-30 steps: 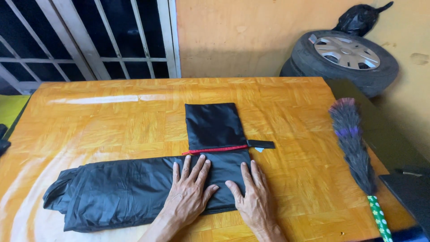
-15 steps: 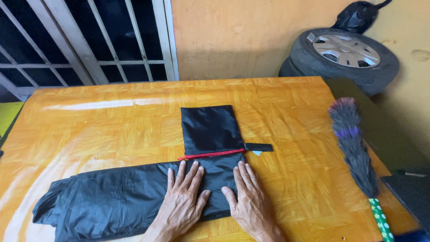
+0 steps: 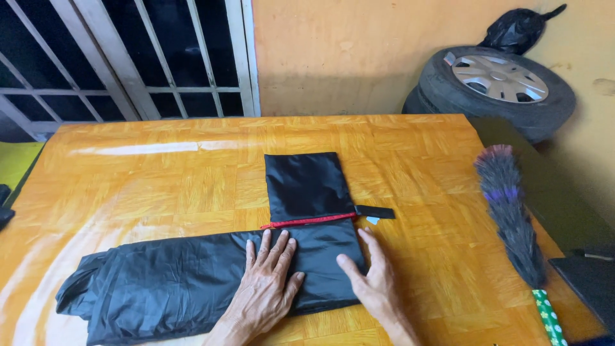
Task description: The person folds a black fabric item on a wooden table, rolling it into a compact bundle. They then place the folded item into a small black pouch with a red zipper and secure it by zipping the pouch closed.
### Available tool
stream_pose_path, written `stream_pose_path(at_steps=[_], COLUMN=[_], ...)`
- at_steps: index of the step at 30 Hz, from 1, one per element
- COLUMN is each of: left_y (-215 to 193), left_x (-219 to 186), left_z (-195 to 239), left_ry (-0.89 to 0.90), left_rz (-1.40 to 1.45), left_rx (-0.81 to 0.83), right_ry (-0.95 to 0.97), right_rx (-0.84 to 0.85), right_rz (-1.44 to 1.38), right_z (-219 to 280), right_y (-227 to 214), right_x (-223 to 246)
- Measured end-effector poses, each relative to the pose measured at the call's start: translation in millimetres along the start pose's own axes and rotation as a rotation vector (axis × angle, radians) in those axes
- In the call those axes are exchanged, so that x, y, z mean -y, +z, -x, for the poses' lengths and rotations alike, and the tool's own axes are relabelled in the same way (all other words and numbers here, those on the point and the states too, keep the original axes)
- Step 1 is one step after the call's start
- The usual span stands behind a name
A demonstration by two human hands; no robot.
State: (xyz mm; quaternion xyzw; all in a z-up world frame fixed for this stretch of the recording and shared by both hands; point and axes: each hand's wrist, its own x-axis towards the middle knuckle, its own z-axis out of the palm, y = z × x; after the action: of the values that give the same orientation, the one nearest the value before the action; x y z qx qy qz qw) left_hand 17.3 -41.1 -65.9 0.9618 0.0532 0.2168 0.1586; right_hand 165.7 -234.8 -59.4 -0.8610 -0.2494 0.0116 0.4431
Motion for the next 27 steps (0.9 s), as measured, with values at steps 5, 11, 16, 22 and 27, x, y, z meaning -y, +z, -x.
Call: stream_pose_path(at_steps=[5,11,16,22,27], left_y=[-1.7,-2.8,-6.8,-8.6,-22.8], left_x=[1.4,2.9,-1.1,-2.6,-10.9], left_z=[1.8,1.4,-0.2,-0.6,-1.0], left_ry=[0.011,-0.002,-0.018,-0.030,-0.008], left_rz=[0.069,0.094,0.115,0.122,0.194], left_rx=[-0.008,0.011,0.028,0.024,-0.042], right_ry=[-0.098,-0.459,-0.416,-0.490,-0.494], right_rx=[0.120,-0.001,0.044,0.030,0.040], right_rz=[0.087,0.624,0.663,0.706,0.677], right_z=[-7.2,12.2,14.4,16.4,15.8], right_y=[3.4,21.1,22.5,18.1,21.8], right_x=[-18.6,-1.1,-1.0,17.7,8.4])
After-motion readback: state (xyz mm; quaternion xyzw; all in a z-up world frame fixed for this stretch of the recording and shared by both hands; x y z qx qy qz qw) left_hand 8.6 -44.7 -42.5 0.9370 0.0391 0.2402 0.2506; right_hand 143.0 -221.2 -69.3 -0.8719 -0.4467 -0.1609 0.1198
